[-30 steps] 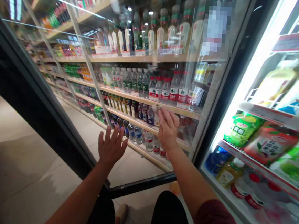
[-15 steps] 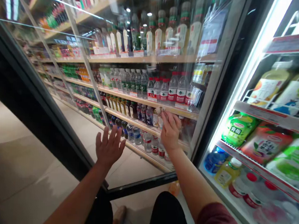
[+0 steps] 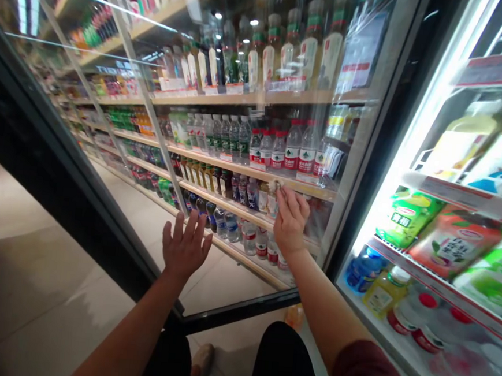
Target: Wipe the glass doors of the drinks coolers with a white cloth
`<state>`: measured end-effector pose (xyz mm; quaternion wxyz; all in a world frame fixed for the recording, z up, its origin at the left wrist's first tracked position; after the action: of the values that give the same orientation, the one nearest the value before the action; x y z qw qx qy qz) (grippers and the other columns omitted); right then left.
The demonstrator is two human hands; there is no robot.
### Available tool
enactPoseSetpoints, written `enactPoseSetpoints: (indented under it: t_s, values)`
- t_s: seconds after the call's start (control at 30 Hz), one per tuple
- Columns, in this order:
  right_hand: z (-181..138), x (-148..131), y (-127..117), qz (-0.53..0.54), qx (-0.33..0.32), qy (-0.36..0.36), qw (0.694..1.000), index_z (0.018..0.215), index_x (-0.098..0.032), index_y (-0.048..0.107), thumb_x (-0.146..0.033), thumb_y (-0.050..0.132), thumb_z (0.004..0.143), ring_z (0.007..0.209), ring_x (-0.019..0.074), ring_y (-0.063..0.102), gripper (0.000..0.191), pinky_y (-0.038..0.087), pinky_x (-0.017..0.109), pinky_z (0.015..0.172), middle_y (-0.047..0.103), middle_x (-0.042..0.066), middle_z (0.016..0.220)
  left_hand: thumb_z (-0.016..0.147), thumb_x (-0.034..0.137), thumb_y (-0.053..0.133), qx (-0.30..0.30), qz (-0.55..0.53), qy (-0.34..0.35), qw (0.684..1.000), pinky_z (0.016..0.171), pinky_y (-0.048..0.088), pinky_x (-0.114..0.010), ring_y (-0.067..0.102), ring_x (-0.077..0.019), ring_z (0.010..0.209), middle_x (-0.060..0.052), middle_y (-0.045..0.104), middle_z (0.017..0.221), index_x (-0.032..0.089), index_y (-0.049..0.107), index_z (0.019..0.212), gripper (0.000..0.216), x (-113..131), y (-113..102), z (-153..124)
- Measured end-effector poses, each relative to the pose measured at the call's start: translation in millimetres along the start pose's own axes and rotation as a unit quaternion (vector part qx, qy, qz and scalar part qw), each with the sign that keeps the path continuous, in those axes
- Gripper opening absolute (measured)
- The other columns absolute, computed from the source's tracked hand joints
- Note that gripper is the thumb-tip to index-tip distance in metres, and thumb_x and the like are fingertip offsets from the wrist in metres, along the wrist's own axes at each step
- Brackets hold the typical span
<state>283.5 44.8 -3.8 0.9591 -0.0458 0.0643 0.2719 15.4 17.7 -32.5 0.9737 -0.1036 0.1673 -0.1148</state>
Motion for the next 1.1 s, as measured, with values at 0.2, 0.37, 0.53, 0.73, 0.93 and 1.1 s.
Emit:
enactPoseSetpoints:
  t_s: [0.2, 0.37, 0.53, 0.73, 0.93, 1.1]
  values:
    - [-67, -38, 7, 0.025, -0.123, -0.089, 0.988, 0.141, -0.031, 0.055, -0.012, 0.047, 0.096, 0.122, 0.0201, 0.053, 0.049, 0.043, 0.037, 0.106, 0.07, 0.003, 0.125, 0.094, 0.033, 0.06, 0.001, -0.003, 0.005, 1.0, 0.126, 0.009, -0.043, 0.019, -0.0242, 0.151, -0.011, 0.047, 0.15, 0.022, 0.031, 0.156, 0.069, -1, -1, 1]
    - [-4, -5, -1, -0.017, -0.023, -0.032, 0.999, 0.14, -0.028, 0.057, -0.014, 0.044, 0.097, 0.128, 0.024, 0.05, 0.047, 0.041, 0.044, 0.108, 0.065, 0.007, 0.133, 0.094, 0.033, 0.06, -0.001, 0.005, 0.005, 1.0, 0.126, 0.008, -0.044, 0.017, -0.0242, 0.151, -0.011, 0.046, 0.151, 0.021, 0.03, 0.156, 0.069, 0, -2, 2]
    - [-30, -4, 0, -0.051, 0.013, 0.026, 0.998, 0.146, -0.022, 0.05, -0.015, 0.037, 0.098, 0.13, 0.0275, 0.048, 0.05, 0.044, 0.05, 0.105, 0.058, 0.013, 0.14, 0.094, 0.033, 0.059, 0.011, 0.021, 0.008, 1.0, 0.125, 0.011, -0.044, 0.022, -0.0252, 0.15, -0.01, 0.044, 0.152, 0.022, 0.034, 0.154, 0.066, 2, -2, 2]
    - [-69, -21, 0, 0.02, -0.154, -0.112, 0.981, 0.14, -0.032, 0.057, -0.011, 0.047, 0.094, 0.121, 0.0211, 0.053, 0.051, 0.043, 0.038, 0.105, 0.07, 0.002, 0.127, 0.094, 0.032, 0.061, 0.005, 0.008, 0.011, 1.0, 0.125, 0.009, -0.043, 0.016, -0.0242, 0.152, -0.011, 0.046, 0.151, 0.02, 0.03, 0.156, 0.07, 1, -4, 5]
    - [-4, 16, -6, -0.028, 0.041, 0.026, 0.998, 0.144, -0.024, 0.052, -0.012, 0.039, 0.097, 0.126, 0.0251, 0.049, 0.05, 0.044, 0.047, 0.104, 0.06, 0.012, 0.138, 0.093, 0.031, 0.061, 0.014, 0.008, 0.005, 1.0, 0.124, 0.014, -0.045, 0.019, -0.0255, 0.152, -0.013, 0.05, 0.149, 0.019, 0.031, 0.155, 0.07, 7, -10, 8]
    - [-91, -19, 3, -0.045, -0.041, -0.011, 0.998, 0.148, -0.021, 0.047, -0.01, 0.041, 0.096, 0.12, 0.0259, 0.052, 0.053, 0.048, 0.043, 0.097, 0.065, 0.014, 0.129, 0.093, 0.03, 0.06, 0.047, -0.005, -0.014, 0.999, 0.122, 0.016, -0.048, 0.024, -0.0266, 0.151, -0.011, 0.042, 0.155, 0.025, 0.033, 0.155, 0.067, 14, -17, 38]
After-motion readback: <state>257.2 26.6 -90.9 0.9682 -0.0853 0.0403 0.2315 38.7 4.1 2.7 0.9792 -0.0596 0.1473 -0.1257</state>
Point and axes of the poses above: each hand's wrist, its own z-axis towards the middle knuckle, its own y-axis out of the palm, x = y × z, the point moved 3 cm from there along z, towards the middle knuckle
